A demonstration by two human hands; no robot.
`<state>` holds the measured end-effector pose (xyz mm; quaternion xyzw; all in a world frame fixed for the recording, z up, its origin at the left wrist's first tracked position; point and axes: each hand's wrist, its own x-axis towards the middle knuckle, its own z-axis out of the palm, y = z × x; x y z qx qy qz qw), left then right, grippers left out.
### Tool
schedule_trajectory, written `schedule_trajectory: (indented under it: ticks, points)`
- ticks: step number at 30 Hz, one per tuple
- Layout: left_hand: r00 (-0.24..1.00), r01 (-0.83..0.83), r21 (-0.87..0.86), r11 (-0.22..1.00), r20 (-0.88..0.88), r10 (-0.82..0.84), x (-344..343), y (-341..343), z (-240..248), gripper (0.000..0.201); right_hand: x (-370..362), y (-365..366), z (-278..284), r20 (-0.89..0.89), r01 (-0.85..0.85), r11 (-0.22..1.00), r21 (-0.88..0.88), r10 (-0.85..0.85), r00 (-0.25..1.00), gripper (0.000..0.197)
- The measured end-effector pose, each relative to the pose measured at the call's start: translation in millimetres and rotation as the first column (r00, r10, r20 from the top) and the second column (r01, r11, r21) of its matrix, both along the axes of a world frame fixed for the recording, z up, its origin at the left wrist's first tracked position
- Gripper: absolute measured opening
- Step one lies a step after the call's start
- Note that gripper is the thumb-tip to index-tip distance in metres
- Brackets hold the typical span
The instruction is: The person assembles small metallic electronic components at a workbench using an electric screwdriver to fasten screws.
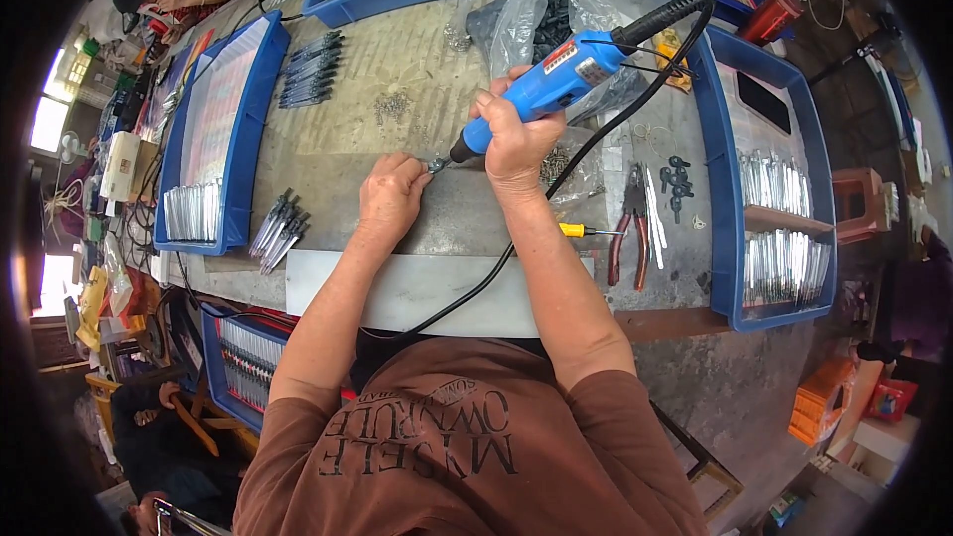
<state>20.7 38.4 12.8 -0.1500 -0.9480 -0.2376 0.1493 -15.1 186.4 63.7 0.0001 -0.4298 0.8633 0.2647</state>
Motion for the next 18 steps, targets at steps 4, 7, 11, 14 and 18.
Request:
schedule_trajectory:
  ticks: [4,7,11,14,18]
  points:
    - [1.0,-0.001,-0.005,1.0,0.026,0.001,1.2,-0.8,0.7,0.007,0.2,0.2,1.8,0.011,0.002,1.0,-0.005,-0.001,1.0,0.03]
    - [1.0,-0.007,0.034,0.999,0.0,0.007,0.8,-1.0,-0.4,0.008,-0.1,0.8,2.6,0.016,-0.002,1.0,-0.01,0.002,1.0,0.029]
    - [0.998,-0.057,0.172,0.983,0.025,0.054,-0.4,-6.0,-4.1,0.009,-0.2,0.4,2.6,0.011,0.005,1.0,-0.017,-0.005,1.0,0.028]
    - [0.997,-0.075,0.22,0.973,0.027,0.07,-0.6,-6.8,-1.4,0.009,-0.6,2.3,0.3,0.007,-0.011,0.999,-0.037,0.012,1.0,0.029]
    - [0.996,-0.073,0.218,0.973,0.062,0.061,1.5,-5.0,-0.2,0.009,-0.6,2.7,-0.6,-0.008,-0.028,0.998,-0.056,0.027,1.0,0.029]
